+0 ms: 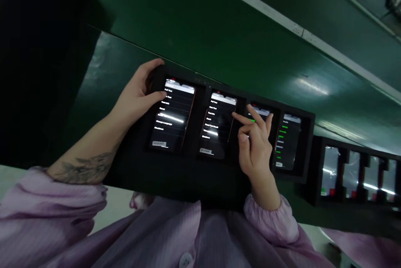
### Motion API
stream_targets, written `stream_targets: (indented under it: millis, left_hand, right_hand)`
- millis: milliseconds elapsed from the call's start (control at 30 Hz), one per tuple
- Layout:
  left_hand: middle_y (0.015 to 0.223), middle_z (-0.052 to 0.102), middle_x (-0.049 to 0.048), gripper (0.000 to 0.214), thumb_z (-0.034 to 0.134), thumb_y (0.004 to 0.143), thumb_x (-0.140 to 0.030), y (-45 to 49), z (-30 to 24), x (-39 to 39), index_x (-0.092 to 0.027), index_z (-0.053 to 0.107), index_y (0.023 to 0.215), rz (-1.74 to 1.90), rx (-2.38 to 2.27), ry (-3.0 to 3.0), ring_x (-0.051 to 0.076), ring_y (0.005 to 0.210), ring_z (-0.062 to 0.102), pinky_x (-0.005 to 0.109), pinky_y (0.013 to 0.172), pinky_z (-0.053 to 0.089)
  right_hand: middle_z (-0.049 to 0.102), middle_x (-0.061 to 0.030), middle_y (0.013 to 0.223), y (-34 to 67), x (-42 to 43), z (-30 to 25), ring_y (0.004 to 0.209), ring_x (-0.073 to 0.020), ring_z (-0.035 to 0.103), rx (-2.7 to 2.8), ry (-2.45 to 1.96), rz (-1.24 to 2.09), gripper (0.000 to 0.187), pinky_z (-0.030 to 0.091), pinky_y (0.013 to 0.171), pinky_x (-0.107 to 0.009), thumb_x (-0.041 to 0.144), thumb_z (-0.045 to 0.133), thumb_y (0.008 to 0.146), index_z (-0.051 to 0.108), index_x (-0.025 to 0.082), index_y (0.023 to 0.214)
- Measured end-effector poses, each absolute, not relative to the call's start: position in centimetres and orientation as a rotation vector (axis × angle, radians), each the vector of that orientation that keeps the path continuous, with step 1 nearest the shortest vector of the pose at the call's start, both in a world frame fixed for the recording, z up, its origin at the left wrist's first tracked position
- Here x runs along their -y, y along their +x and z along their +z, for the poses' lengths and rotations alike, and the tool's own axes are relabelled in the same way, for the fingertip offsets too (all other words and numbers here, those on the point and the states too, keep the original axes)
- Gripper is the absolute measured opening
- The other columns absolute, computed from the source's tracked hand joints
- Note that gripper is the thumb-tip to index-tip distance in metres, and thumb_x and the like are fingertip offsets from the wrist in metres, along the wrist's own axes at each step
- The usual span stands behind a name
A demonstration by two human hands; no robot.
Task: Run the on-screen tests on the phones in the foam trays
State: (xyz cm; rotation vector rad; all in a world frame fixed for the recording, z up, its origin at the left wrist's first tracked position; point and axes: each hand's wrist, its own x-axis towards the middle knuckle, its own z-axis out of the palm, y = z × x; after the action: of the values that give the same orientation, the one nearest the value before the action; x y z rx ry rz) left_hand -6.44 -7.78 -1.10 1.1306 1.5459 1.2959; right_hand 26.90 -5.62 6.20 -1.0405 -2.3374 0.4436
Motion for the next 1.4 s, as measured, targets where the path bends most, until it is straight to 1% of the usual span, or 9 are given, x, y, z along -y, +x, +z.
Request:
stream_targets:
  millis: [233, 367, 500, 567, 767, 933, 1033, 1267, 1400]
  left_hand:
    - [0.168, 0.048, 0.0061, 0.088, 0.096, 0.074, -0.044, -6.7, -1.3, 7.9, -0.027, 0.052, 0.148, 1.333, -1.492, 1.109, 0.034, 0.156, 0.045, 0.064, 0.139, 0.034]
    - [0.167, 0.049, 0.0059, 0.086, 0.094, 0.072, -0.043, -7.0, -1.3, 8.0, -0.026, 0.053, 0.146, 1.341, -1.481, 1.095, 0.035, 0.16, 0.041, 0.067, 0.142, 0.024]
    - [0.171, 0.044, 0.0082, 0.1, 0.098, 0.065, -0.048, -7.8, -1.3, 8.4, -0.024, 0.05, 0.149, 1.29, -1.491, 1.13, 0.037, 0.166, 0.032, 0.068, 0.143, 0.015]
    - [0.175, 0.038, 0.0076, 0.11, 0.101, 0.061, -0.054, -8.4, -1.4, 8.8, -0.025, 0.048, 0.153, 1.241, -1.474, 1.161, 0.038, 0.168, 0.027, 0.069, 0.141, 0.018]
    - [0.178, 0.024, 0.0109, 0.142, 0.092, 0.058, -0.082, -9.3, -1.9, 9.5, -0.03, 0.018, 0.169, 0.995, -1.422, 1.452, 0.042, 0.163, 0.036, 0.072, 0.129, 0.041]
    - [0.18, 0.008, 0.013, 0.143, 0.073, 0.065, -0.097, -9.1, -1.3, 9.5, -0.024, 0.008, 0.169, 0.684, -1.6, 1.613, 0.044, 0.169, 0.016, 0.07, 0.137, 0.023]
    - [0.179, 0.011, 0.0142, 0.139, 0.066, 0.069, -0.099, -8.9, -0.9, 9.3, -0.023, 0.006, 0.168, 0.645, -1.67, 1.575, 0.042, 0.168, 0.018, 0.068, 0.139, 0.022]
    - [0.181, 0.01, 0.0133, 0.134, 0.064, 0.072, -0.098, -8.5, -1.0, 9.5, -0.024, 0.005, 0.168, 0.72, -1.669, 1.527, 0.042, 0.168, 0.021, 0.067, 0.139, 0.026]
    - [0.183, -0.001, 0.0098, 0.135, 0.062, 0.074, -0.098, -9.1, -0.9, 10.0, -0.027, -0.003, 0.168, 0.704, -1.583, 1.587, 0.044, 0.171, 0.009, 0.069, 0.137, 0.023]
  right_hand:
    - [0.085, -0.0027, 0.119, 27.1, 6.7, 6.3, 0.142, -0.0268, 0.068, 2.253, -0.989, 0.418, 0.026, 0.029, 0.136, -0.066, 0.029, 0.04, 0.113, 0.048, 0.027, 0.089]
    - [0.086, -0.0025, 0.115, 27.2, 7.8, 5.6, 0.141, -0.0258, 0.068, 2.226, -0.986, 0.493, 0.024, 0.039, 0.132, -0.062, 0.022, 0.044, 0.11, 0.051, 0.026, 0.088]
    - [0.086, -0.0023, 0.113, 27.3, 8.7, 5.1, 0.14, -0.0256, 0.069, 2.254, -0.962, 0.514, 0.023, 0.044, 0.13, -0.061, 0.015, 0.047, 0.106, 0.054, 0.026, 0.087]
    - [0.087, -0.002, 0.113, 27.3, 9.0, 5.1, 0.14, -0.0252, 0.069, 2.281, -0.935, 0.518, 0.023, 0.045, 0.129, -0.059, 0.014, 0.049, 0.106, 0.054, 0.026, 0.087]
    - [0.086, -0.0021, 0.116, 27.2, 8.8, 5.2, 0.143, -0.0254, 0.066, 2.365, -0.825, 0.566, 0.023, 0.044, 0.132, -0.054, 0.016, 0.053, 0.106, 0.055, 0.026, 0.085]
    - [0.087, -0.0012, 0.107, 27.0, 8.6, 5.0, 0.141, -0.027, 0.068, 2.453, -0.815, 0.575, 0.021, 0.034, 0.137, -0.057, 0.01, 0.058, 0.101, 0.061, 0.024, 0.086]
    - [0.087, -0.0023, 0.111, 26.7, 8.7, 4.6, 0.144, -0.0282, 0.065, 2.396, -0.979, 0.517, 0.02, 0.026, 0.138, -0.064, 0.01, 0.056, 0.102, 0.064, 0.024, 0.091]
    - [0.087, -0.0005, 0.115, 26.6, 8.9, 4.7, 0.142, -0.027, 0.067, 2.354, -0.953, 0.476, 0.024, 0.029, 0.138, -0.063, 0.009, 0.057, 0.101, 0.055, 0.025, 0.084]
    - [0.087, 0.0004, 0.111, 26.7, 8.8, 5.0, 0.137, -0.0277, 0.071, 2.373, -0.891, 0.474, 0.026, 0.028, 0.137, -0.065, 0.008, 0.059, 0.099, 0.052, 0.026, 0.081]
